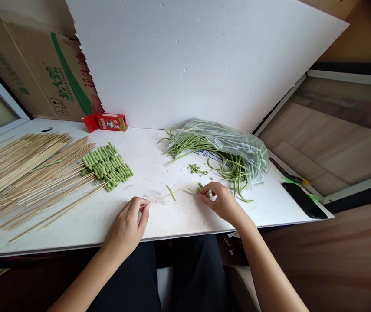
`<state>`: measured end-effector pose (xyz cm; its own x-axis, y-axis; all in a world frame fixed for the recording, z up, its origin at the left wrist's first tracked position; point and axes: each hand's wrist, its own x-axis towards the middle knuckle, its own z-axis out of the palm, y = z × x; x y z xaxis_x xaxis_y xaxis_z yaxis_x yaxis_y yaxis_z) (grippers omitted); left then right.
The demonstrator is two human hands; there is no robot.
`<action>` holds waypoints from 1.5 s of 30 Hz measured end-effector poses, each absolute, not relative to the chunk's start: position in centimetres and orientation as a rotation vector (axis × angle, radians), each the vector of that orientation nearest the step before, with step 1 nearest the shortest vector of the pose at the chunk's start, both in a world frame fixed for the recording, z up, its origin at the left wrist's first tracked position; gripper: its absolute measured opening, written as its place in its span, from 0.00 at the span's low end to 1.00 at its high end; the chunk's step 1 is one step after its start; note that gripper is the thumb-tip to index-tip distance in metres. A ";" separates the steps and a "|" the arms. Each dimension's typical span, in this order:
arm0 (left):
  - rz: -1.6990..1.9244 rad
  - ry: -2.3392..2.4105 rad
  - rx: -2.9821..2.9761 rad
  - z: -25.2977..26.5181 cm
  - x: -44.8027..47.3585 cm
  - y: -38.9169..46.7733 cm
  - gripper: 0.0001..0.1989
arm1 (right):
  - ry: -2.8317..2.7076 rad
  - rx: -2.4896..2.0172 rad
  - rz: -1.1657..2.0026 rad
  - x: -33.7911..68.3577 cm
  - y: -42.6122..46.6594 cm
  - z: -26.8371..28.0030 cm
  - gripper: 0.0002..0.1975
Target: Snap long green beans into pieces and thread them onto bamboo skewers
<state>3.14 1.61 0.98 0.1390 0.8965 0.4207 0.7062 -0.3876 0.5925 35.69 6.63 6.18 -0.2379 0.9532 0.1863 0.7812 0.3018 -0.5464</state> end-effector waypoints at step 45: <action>1.163 1.617 2.248 1.1 3.3 1.4 0.02 | -0.878 -1.035 1.420 32.7 7.3 3.0 0.15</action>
